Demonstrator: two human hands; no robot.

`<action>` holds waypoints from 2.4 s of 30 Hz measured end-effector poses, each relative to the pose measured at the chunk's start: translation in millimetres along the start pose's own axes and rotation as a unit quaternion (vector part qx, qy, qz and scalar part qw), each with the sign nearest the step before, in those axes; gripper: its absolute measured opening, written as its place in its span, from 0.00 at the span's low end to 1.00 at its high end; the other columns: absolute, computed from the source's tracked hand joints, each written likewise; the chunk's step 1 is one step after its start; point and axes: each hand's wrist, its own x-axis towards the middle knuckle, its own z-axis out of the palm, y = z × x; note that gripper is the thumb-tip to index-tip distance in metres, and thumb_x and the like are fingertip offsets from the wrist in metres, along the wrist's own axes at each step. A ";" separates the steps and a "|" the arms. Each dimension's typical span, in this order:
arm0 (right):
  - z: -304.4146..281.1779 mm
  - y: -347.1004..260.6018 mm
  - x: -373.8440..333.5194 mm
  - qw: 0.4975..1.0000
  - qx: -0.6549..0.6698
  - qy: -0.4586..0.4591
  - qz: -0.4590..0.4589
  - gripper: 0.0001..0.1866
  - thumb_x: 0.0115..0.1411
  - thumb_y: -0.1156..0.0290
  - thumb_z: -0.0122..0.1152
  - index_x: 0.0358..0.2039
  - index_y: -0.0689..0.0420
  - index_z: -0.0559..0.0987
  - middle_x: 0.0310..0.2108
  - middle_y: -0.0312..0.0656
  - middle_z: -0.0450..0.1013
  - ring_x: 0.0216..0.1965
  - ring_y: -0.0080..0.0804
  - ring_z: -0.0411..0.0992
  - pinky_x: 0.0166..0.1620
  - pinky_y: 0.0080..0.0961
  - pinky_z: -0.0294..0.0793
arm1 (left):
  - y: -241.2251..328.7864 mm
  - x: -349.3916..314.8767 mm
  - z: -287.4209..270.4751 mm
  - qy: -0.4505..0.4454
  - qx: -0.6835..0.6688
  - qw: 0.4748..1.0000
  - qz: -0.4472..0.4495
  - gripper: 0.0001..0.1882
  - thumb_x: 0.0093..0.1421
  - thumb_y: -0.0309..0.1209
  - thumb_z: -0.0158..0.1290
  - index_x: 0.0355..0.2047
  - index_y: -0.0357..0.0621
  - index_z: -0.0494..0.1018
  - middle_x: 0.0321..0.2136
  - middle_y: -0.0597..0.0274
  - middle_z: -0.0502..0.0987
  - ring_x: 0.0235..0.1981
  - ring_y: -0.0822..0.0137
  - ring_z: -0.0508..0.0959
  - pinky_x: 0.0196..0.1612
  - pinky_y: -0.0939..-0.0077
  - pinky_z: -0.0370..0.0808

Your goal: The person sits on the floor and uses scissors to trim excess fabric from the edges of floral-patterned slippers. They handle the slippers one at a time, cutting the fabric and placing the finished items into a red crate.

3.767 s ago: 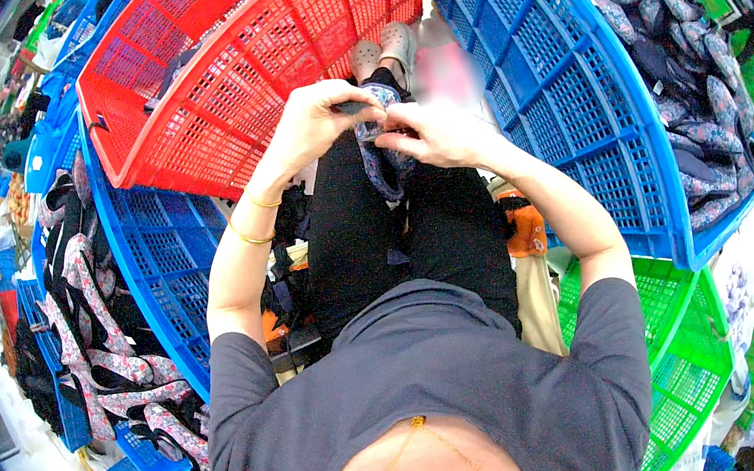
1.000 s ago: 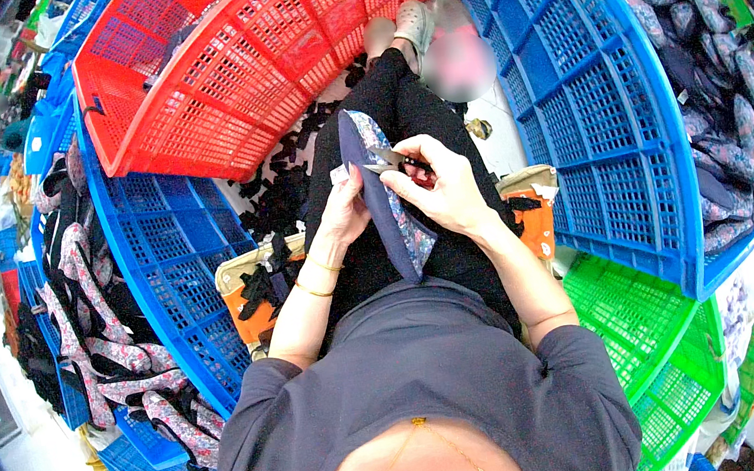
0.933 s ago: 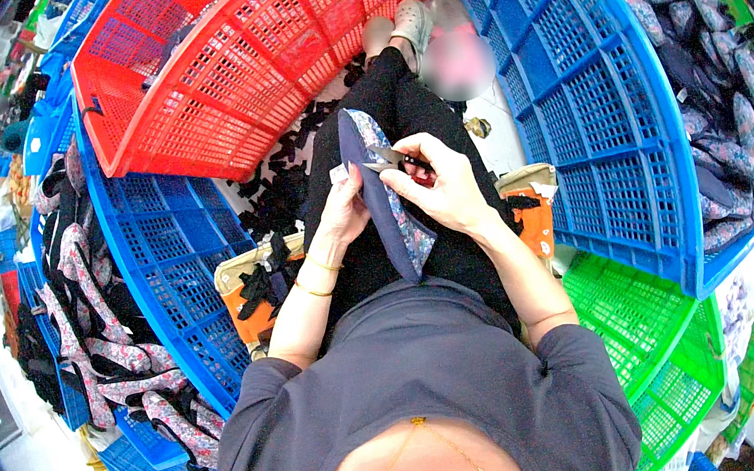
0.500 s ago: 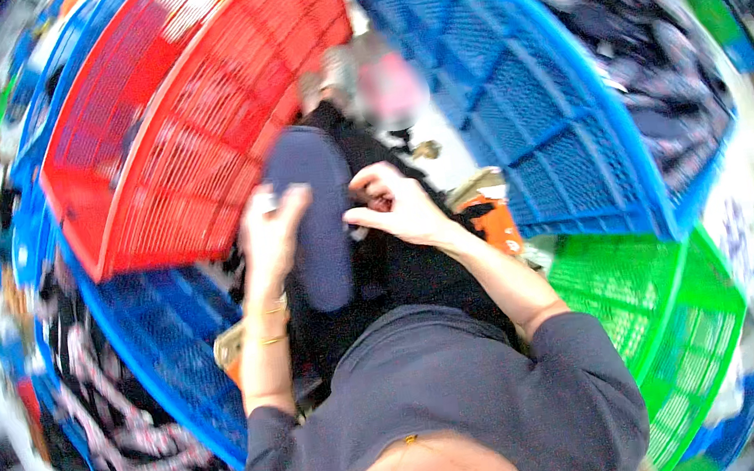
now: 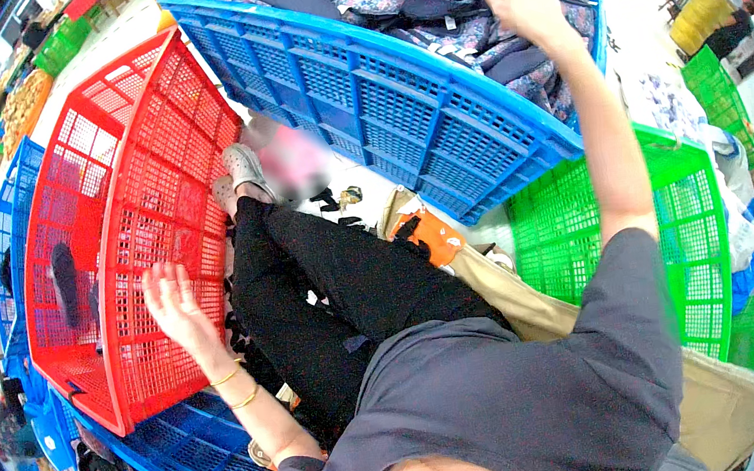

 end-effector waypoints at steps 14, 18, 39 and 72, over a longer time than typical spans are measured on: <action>-12.5 -57.2 -51.6 0.968 0.123 0.192 -0.106 0.21 0.57 0.72 0.59 0.52 0.54 0.72 0.48 0.47 0.72 0.49 0.42 0.72 0.50 0.31 0.71 | -40.8 -55.2 37.2 -0.064 0.001 0.990 -0.123 0.17 0.63 0.24 0.51 0.53 0.37 0.67 0.48 0.55 0.73 0.45 0.68 0.75 0.48 0.73 0.75; 23.7 -93.8 -103.1 0.876 0.286 0.331 -0.203 0.27 0.61 0.79 0.54 0.61 0.56 0.63 0.49 0.42 0.71 0.40 0.27 0.72 0.42 0.20 0.73 | -39.6 -67.2 73.5 -0.215 -0.080 0.955 -0.190 0.20 0.66 0.31 0.48 0.55 0.35 0.66 0.52 0.48 0.72 0.49 0.61 0.76 0.50 0.68 0.75; 217.3 -211.0 -268.0 0.638 0.601 -0.480 0.007 0.29 0.59 0.70 0.64 0.58 0.62 0.65 0.39 0.35 0.74 0.25 0.09 0.64 0.24 0.08 0.61 | -76.8 -123.8 -19.0 -0.191 0.007 0.928 -0.320 0.27 0.61 0.26 0.55 0.59 0.35 0.60 0.55 0.53 0.70 0.53 0.65 0.71 0.58 0.70 0.67; 236.8 -265.8 -160.3 0.714 0.370 -0.477 -0.355 0.20 0.62 0.54 0.56 0.39 0.61 0.76 0.29 0.45 0.76 0.31 0.34 0.75 0.37 0.29 0.73 | -46.0 8.3 -8.9 -0.378 0.334 0.862 -0.043 0.12 0.56 0.31 0.62 0.26 0.35 0.73 0.32 0.65 0.74 0.37 0.74 0.72 0.43 0.79 0.70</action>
